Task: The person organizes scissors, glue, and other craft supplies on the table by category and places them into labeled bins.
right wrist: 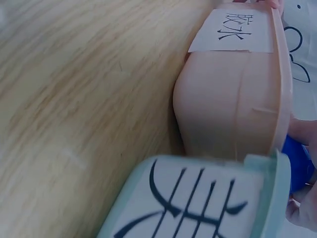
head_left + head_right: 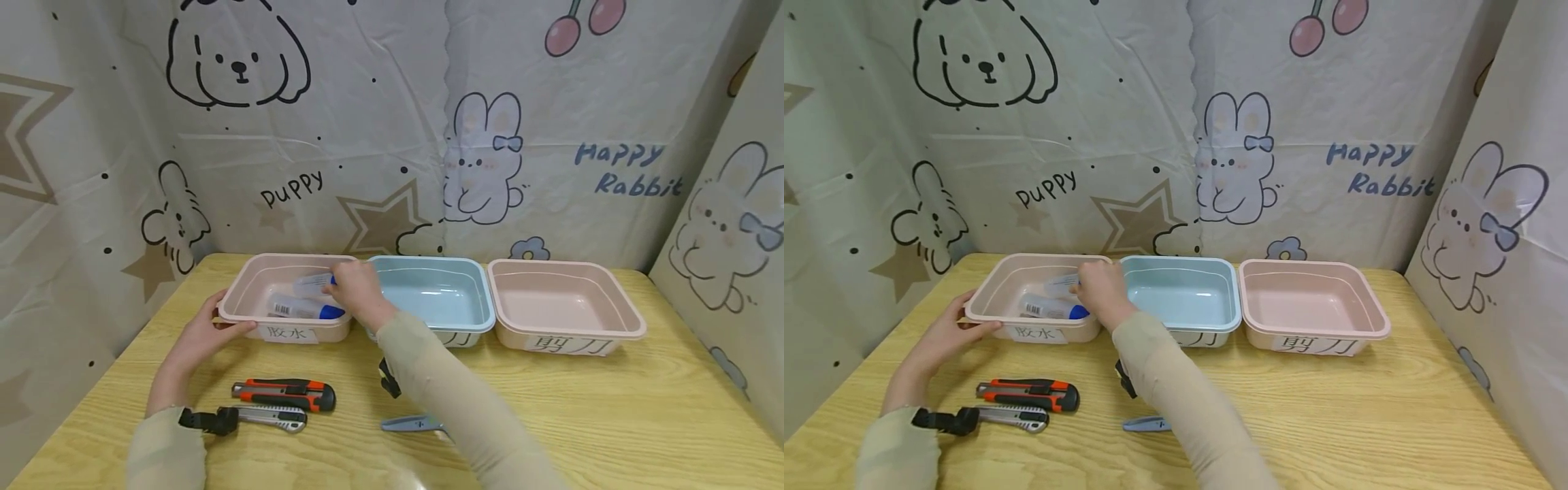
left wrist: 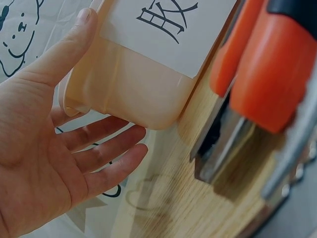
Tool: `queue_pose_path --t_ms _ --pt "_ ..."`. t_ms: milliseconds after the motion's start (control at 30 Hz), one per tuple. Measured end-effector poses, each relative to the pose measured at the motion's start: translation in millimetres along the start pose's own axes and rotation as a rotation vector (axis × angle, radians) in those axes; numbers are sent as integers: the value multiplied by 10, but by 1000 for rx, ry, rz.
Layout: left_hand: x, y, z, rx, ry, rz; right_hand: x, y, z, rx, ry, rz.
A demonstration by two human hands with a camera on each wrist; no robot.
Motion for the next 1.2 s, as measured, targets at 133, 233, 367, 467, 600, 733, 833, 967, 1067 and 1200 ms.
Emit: queue_pose_path --t_ms 133,233,367,467,600,733,833,967,1067,1200 --pt "-11 -11 -13 -20 -1 -5 -50 -23 -60 1 -1 7" --pt "-20 -21 -17 -47 -1 -21 -97 -29 -100 -5 -31 -9" --pt "-31 -23 -33 -45 3 -24 -164 -25 -138 -13 -67 -26" --pt "-34 -29 -45 -36 14 -20 -199 -27 -151 -6 -66 -28" --pt "-9 -28 -40 -24 10 -14 -236 -58 -162 -4 -86 -49" --pt "7 -30 -24 -21 -8 -13 -265 -70 -180 -8 -119 -91" --pt "-4 -34 -4 -30 -6 -15 -252 -61 -196 4 -138 -101" --pt "-10 -29 13 -38 2 -18 -205 -36 -217 34 -153 -92" --pt "-8 -31 2 -35 0 -18 -165 4 -209 45 -173 -83" --pt "-7 -34 -16 -30 -1 -20 -110 65 -173 47 -219 -70"
Point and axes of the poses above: each hand's wrist, its own y-axis away from the middle knuckle, its own x-axis out of the back of the hand, z = x × y, the point moved 6 cm from there along -y, towards the middle knuckle, and after that the axes turned 5 degrees about y, right-handed, at the moved point
